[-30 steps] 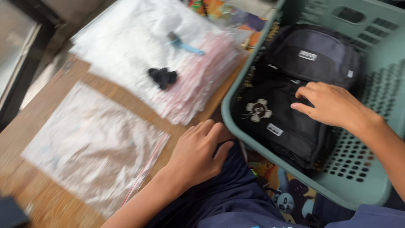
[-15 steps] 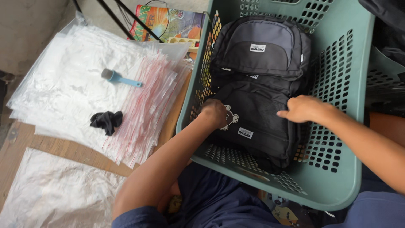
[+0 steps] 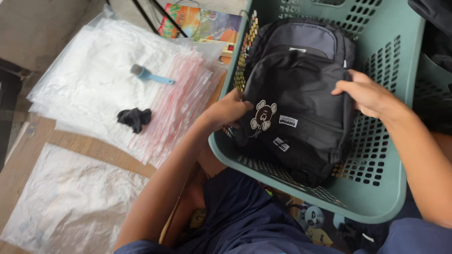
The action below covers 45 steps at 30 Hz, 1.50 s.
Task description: The person wipes a clear plastic bag with a dark cloth, then places a black bag inside it and seals it. They then take another black bag from a basket, place it on the table, and brush its surface with a blue brush.
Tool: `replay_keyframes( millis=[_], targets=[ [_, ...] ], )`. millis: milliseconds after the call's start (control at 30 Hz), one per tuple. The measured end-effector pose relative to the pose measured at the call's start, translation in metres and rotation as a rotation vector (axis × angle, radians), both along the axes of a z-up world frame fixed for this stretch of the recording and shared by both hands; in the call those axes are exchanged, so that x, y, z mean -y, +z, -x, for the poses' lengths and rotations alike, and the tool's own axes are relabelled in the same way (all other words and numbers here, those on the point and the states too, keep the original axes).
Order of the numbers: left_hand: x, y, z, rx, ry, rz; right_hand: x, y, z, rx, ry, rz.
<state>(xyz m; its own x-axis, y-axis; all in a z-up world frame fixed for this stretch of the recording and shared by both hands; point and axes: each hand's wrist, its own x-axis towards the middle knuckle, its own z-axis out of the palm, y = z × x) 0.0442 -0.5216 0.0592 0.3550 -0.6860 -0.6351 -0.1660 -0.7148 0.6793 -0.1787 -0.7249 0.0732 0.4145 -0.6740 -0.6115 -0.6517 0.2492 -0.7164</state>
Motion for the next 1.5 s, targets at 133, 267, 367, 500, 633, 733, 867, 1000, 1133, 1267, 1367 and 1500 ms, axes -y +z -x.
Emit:
replay_keyframes(
  millis=[133,267,367,500,633,733,867,1000,1133,1267,1367,1500],
  targets=[
    [-0.076,0.059,-0.021,-0.190,0.206,0.185,-0.002,-0.011,0.006,0.345,0.037,-0.060],
    [-0.176,0.071,-0.040,-0.687,0.231,0.847,-0.048,0.007,-0.022,0.481,0.101,-0.110],
    [-0.247,0.039,-0.034,-0.713,0.240,1.151,-0.110,0.017,-0.057,0.544,0.161,-0.238],
    [-0.319,0.039,0.011,-0.179,0.439,0.950,-0.193,0.003,-0.102,0.669,0.253,-0.396],
    [-0.366,0.023,0.019,-0.161,1.230,0.850,-0.280,0.001,-0.136,0.597,0.467,-0.492],
    [-0.410,-0.013,0.011,0.009,1.428,0.924,-0.317,-0.019,-0.161,0.524,0.591,-0.457],
    [-0.441,-0.037,0.005,-0.195,1.520,1.001,-0.344,-0.039,-0.208,0.534,0.708,-0.542],
    [-0.454,-0.043,0.001,-0.372,1.470,1.050,-0.394,0.010,-0.220,0.359,0.755,-0.655],
    [-0.449,-0.057,0.003,-0.170,1.531,1.006,-0.402,-0.001,-0.237,0.396,0.859,-0.450],
    [-0.441,-0.044,0.011,0.130,1.494,0.821,-0.412,0.013,-0.242,0.492,1.135,-0.045],
    [-0.430,-0.036,0.016,0.205,1.509,0.797,-0.432,0.046,-0.225,0.549,1.374,0.286],
    [-0.421,-0.043,0.017,0.164,1.532,0.731,-0.453,0.072,-0.201,0.412,1.648,0.745]
  ],
)
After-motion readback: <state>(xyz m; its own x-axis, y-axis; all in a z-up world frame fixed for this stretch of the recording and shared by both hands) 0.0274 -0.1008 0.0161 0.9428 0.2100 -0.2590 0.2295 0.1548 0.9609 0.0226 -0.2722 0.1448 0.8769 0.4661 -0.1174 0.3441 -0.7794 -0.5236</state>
